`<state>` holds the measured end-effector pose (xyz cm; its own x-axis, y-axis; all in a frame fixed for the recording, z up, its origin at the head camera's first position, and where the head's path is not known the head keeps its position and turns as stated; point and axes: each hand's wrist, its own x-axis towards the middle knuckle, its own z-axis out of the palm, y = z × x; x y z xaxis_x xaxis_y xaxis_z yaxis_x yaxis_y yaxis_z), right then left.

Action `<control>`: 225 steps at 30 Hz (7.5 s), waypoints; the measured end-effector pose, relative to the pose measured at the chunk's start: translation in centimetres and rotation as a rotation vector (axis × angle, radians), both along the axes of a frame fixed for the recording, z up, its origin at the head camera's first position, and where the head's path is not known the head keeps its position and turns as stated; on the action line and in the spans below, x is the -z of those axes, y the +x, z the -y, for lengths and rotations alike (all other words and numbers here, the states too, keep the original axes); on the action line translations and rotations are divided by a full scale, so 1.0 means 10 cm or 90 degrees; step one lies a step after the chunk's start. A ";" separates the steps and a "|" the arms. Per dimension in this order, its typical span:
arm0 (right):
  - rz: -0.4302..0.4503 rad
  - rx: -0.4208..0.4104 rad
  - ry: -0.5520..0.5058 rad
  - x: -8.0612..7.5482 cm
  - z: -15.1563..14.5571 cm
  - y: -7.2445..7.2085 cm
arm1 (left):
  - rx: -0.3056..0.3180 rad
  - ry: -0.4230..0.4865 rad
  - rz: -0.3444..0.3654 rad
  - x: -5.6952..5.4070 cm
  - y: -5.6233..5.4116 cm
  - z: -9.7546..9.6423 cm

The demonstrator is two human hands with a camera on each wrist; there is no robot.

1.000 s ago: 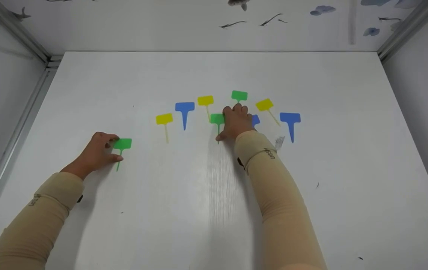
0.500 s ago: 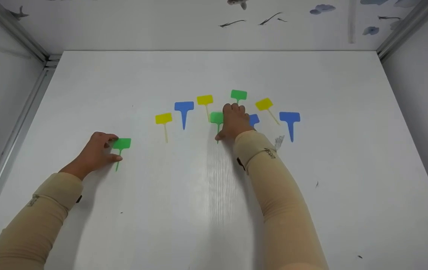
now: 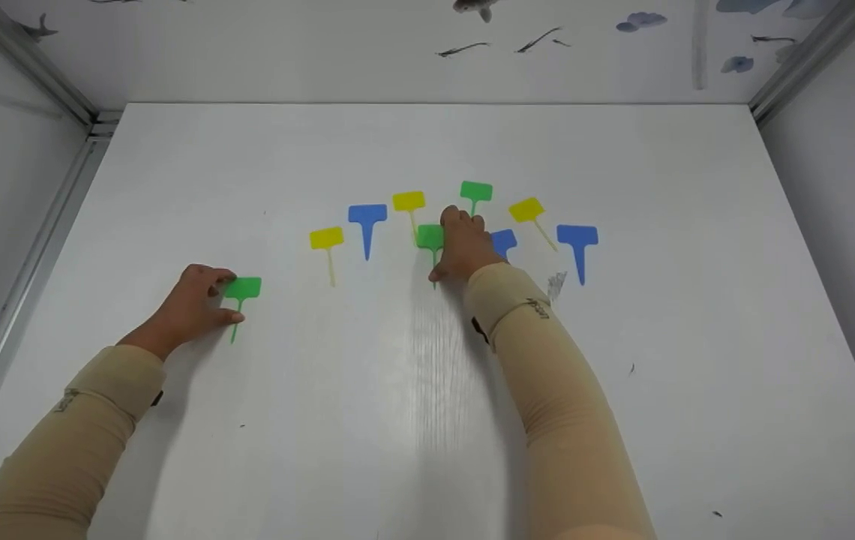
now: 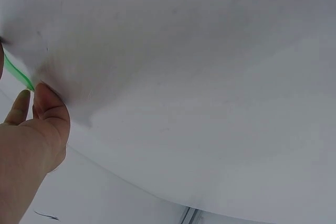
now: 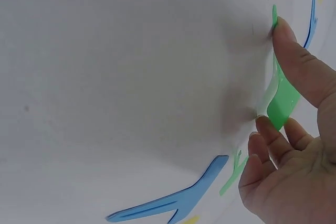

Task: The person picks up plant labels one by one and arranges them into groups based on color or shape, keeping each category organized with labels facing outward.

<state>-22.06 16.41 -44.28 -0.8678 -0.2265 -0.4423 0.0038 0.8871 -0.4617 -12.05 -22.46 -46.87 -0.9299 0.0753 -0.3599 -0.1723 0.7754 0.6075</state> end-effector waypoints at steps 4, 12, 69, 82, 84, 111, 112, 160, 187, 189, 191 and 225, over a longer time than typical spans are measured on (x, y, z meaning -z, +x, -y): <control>0.025 0.025 -0.021 0.03 0.00 -0.02 | 0.003 -0.003 -0.006 0.01 0.00 0.01; 0.055 0.050 -0.071 0.04 -0.01 0.00 | -0.002 -0.004 -0.005 0.01 -0.02 0.00; 0.026 0.178 -0.197 0.06 0.11 0.29 | 0.007 -0.012 0.008 -0.01 -0.01 0.00; 0.020 0.177 -0.207 0.05 0.32 0.36 | 0.017 -0.019 -0.001 0.00 -0.01 0.01; 0.018 0.173 -0.209 0.04 0.36 0.37 | 0.014 -0.017 0.000 0.00 0.00 0.01; 0.002 0.103 -0.267 0.07 0.85 0.58 | 0.005 -0.019 -0.002 0.01 0.00 0.00; 0.004 0.100 -0.269 0.07 0.87 0.59 | 0.006 -0.018 -0.004 0.01 0.00 0.01; 0.077 0.089 -0.274 0.16 1.37 0.66 | -0.017 -0.014 0.001 0.03 0.02 -0.02; 0.074 0.076 -0.259 0.15 1.56 0.66 | -0.003 -0.034 0.000 0.04 0.00 -0.02; 0.074 0.076 -0.258 0.15 1.58 0.66 | -0.003 -0.034 -0.001 0.04 0.00 -0.02; 0.077 0.074 -0.255 0.15 1.60 0.66 | -0.005 -0.036 -0.002 0.04 0.00 -0.02; 0.068 0.049 -0.230 0.15 1.84 0.77 | -0.009 -0.039 -0.007 0.03 0.01 -0.05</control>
